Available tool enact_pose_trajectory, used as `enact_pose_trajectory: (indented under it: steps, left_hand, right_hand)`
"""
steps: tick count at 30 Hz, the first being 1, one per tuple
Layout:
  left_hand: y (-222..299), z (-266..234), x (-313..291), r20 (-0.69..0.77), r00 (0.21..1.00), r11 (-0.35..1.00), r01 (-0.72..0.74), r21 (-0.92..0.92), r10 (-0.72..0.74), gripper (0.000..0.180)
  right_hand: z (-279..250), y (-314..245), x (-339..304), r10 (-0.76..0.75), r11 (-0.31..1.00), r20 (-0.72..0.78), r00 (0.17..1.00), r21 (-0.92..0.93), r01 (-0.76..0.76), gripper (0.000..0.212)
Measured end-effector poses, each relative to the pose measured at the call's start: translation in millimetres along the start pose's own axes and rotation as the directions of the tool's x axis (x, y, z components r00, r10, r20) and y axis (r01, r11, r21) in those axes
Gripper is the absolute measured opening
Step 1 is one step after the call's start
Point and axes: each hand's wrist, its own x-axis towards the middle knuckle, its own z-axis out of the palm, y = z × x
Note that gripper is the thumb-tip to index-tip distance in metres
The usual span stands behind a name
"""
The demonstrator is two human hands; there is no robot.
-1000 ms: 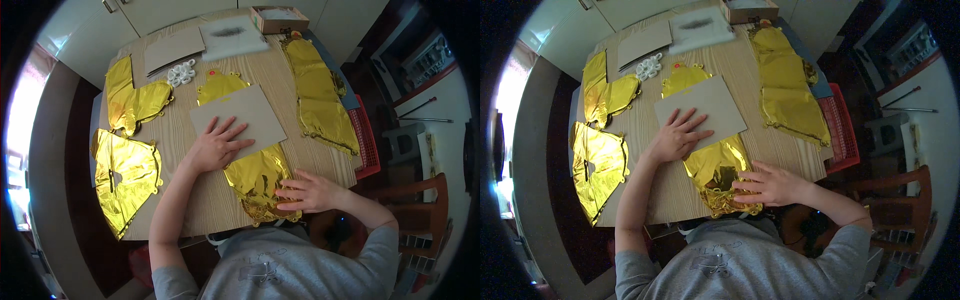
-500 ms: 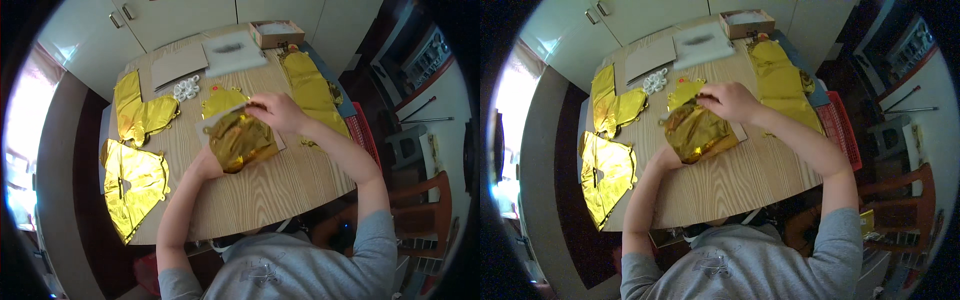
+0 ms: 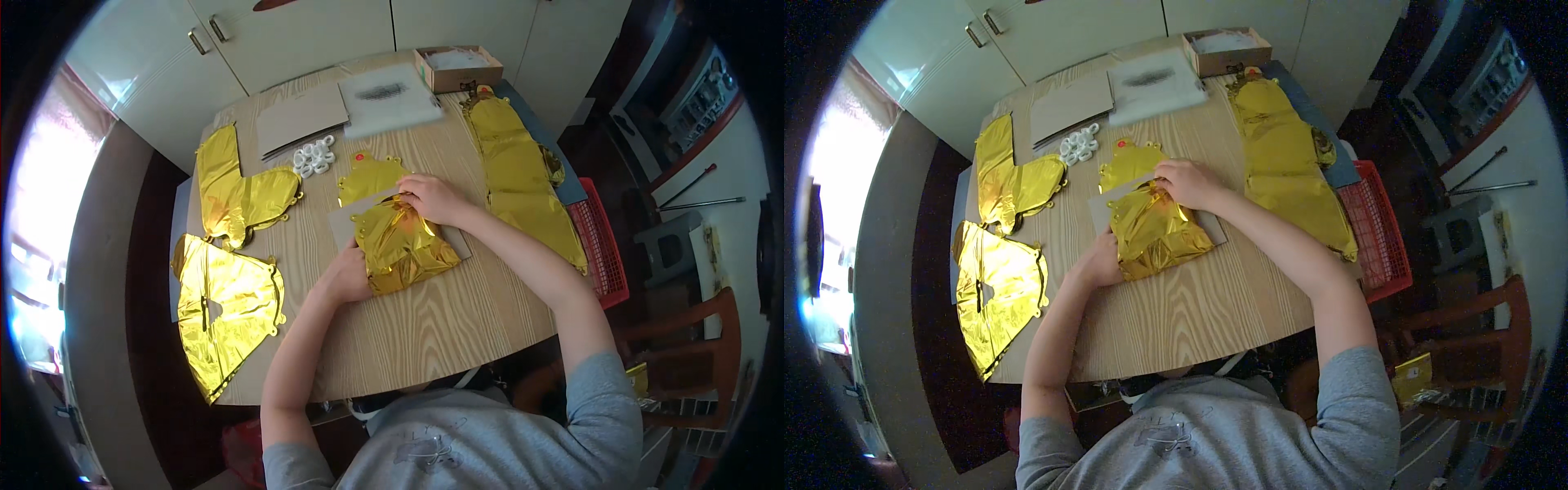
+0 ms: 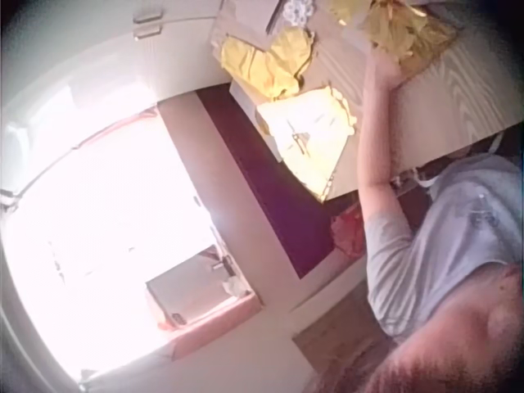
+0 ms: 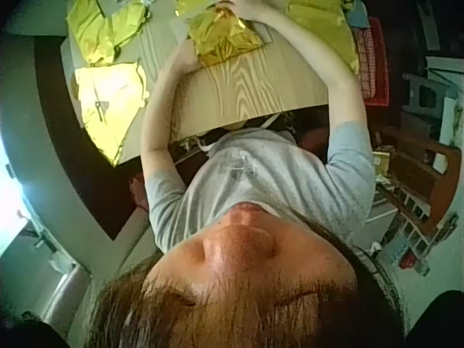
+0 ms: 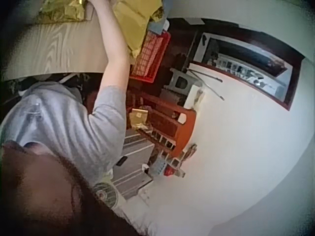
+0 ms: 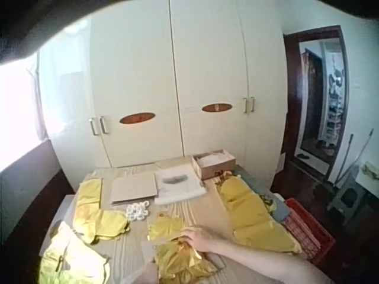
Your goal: Folding foil balloons and placing them into cardboard packaging.
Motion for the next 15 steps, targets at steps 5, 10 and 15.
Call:
enact_pose_trajectory:
  steps: [5, 10, 15]
  left_hand:
    - [12.2, -2.6, -4.2, -0.013, 1.0, 0.997, 0.0, -0.083, -0.001, 0.054]
    - [36.7, 3.2, -27.6, -0.022, 1.0, 0.995, -0.017, -0.103, 0.015, 0.052]
    - [56.0, 4.7, -43.0, 0.017, 1.0, 0.991, -0.011, -0.133, 0.014, 0.049]
  right_hand:
    - [0.9, -4.7, -11.5, 0.019, 0.999, -0.047, 0.999, -0.042, -0.021, 0.014]
    - [-5.7, -34.1, -38.9, 0.027, 0.993, 0.008, 1.0, -0.117, -0.025, 0.013]
    - [-2.8, -48.2, -59.9, -0.031, 0.983, -0.003, 1.0, -0.182, 0.03, 0.011]
